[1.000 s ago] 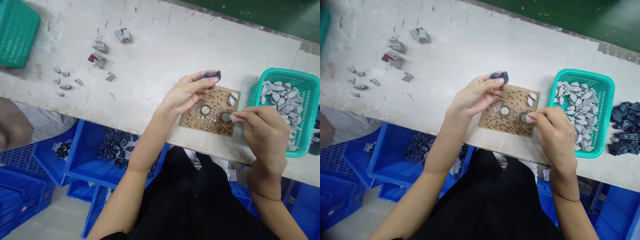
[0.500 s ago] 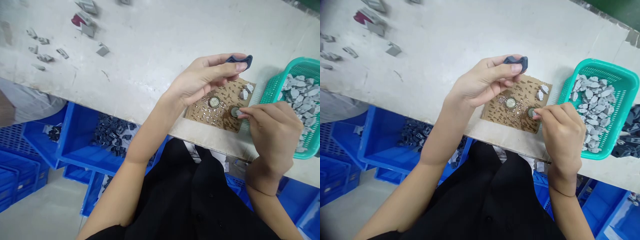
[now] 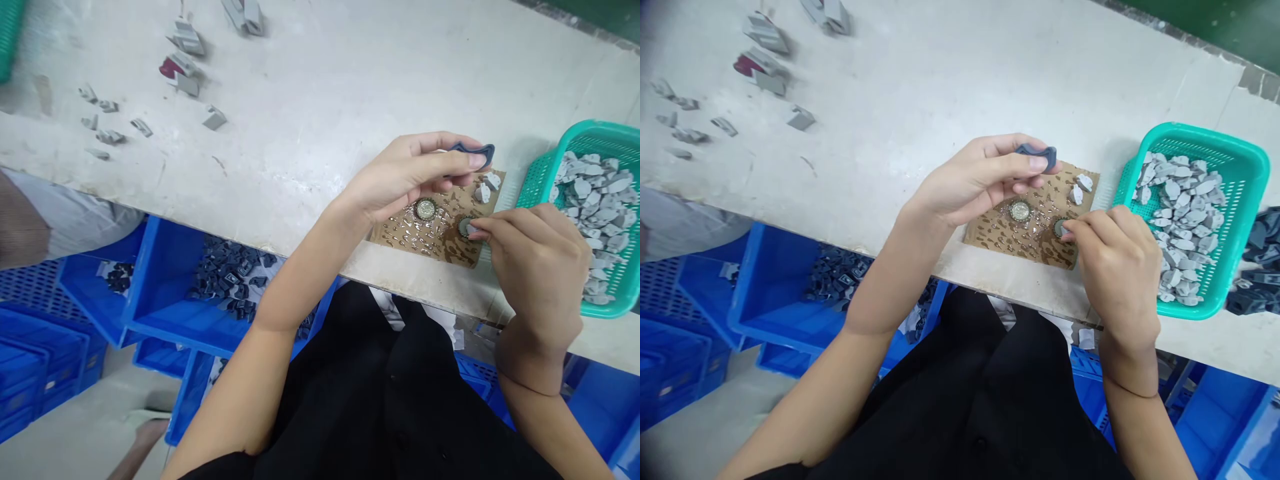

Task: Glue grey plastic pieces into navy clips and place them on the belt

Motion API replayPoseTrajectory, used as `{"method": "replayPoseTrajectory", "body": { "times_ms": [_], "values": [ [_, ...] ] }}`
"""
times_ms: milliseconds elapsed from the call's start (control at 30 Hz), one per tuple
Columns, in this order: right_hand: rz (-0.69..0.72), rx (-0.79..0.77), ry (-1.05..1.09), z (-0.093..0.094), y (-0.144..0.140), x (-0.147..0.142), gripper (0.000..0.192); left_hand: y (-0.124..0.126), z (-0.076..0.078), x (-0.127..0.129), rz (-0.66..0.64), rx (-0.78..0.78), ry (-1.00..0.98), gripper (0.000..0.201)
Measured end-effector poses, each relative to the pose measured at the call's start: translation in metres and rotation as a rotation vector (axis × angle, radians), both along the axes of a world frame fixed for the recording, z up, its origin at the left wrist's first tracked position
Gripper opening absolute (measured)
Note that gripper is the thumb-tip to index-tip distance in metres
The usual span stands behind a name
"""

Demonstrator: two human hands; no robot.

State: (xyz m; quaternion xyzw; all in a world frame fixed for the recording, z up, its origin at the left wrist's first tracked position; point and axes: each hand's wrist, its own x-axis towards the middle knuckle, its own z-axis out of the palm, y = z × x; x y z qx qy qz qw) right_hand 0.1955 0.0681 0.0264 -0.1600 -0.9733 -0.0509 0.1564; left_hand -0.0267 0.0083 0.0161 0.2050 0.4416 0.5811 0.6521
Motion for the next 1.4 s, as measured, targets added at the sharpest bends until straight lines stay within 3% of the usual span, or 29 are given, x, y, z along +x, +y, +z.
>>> {"method": "replayPoseTrajectory", "body": {
  "times_ms": [133,267,367,433,733,1400],
  "values": [
    [-0.088,-0.129,0.184,0.001,-0.001,0.001,0.013,0.0,-0.006,0.003,-0.029,0.006,-0.024,0.024],
    [-0.198,-0.24,0.577,-0.001,0.001,0.004,0.003,-0.002,-0.006,0.008,-0.078,0.034,-0.073,0.027],
    [-0.167,-0.229,0.852,-0.006,0.005,0.004,0.005,-0.003,-0.006,0.014,-0.19,0.056,-0.156,0.033],
    [-0.126,-0.206,0.926,-0.007,0.007,0.003,0.009,-0.004,-0.006,0.018,-0.249,0.073,-0.195,0.036],
    [-0.055,-0.103,0.826,0.003,-0.002,0.005,0.021,-0.005,-0.01,0.032,-0.347,0.077,-0.24,0.038],
    [-0.056,-0.157,0.71,0.006,-0.007,0.006,0.035,-0.01,-0.011,0.031,-0.343,0.105,-0.151,0.032]
  ]
}}
